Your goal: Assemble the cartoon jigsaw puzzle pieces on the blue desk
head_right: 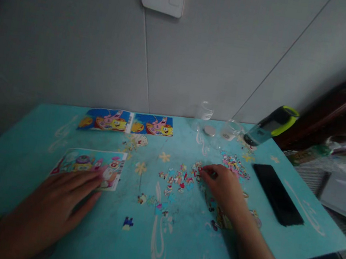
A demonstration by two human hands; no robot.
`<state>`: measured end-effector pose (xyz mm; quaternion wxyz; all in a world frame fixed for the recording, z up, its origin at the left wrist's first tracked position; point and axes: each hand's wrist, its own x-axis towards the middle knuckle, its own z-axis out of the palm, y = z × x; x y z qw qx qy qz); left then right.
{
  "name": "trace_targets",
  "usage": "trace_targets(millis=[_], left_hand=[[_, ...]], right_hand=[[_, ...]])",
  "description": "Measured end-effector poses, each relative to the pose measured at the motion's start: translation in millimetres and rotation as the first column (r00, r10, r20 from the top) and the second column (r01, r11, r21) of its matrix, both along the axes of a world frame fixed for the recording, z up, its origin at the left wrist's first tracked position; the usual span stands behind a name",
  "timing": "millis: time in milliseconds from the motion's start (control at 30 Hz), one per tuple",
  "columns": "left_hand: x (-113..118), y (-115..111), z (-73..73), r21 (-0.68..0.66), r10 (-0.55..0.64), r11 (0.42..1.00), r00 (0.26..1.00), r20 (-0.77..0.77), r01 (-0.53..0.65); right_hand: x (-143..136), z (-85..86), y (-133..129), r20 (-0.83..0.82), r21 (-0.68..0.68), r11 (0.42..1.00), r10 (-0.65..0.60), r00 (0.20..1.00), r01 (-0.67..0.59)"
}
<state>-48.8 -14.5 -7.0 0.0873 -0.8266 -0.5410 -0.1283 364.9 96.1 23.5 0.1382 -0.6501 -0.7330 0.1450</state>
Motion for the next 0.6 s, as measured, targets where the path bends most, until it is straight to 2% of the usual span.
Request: trace_targets(millis=[300, 467, 533, 600], left_hand=[[11, -2, 13.7, -0.043, 0.034, 0.999, 0.999, 0.025, -0.033], [16, 2, 23.2, -0.024, 0.048, 0.999, 0.997, 0.058, -0.047], [17, 3, 30.4, -0.004, 0.024, 1.000, 0.995, 0.095, -0.024], [15, 0, 39.9, -0.004, -0.090, 0.996, 0.984, 0.154, 0.091]], right_hand=[[6, -6.6, 2, 0.027, -0.027, 1.000, -0.002, 1.000, 0.003], [9, -9.1, 3, 0.010, -0.025, 1.000, -0.019, 1.000, 0.019], [10, -10.8, 4, 0.015, -0.014, 0.999, -0.028, 0.999, 0.028], [12, -13.9, 5, 0.009, -0.015, 0.999, -0.032, 0.999, 0.032]])
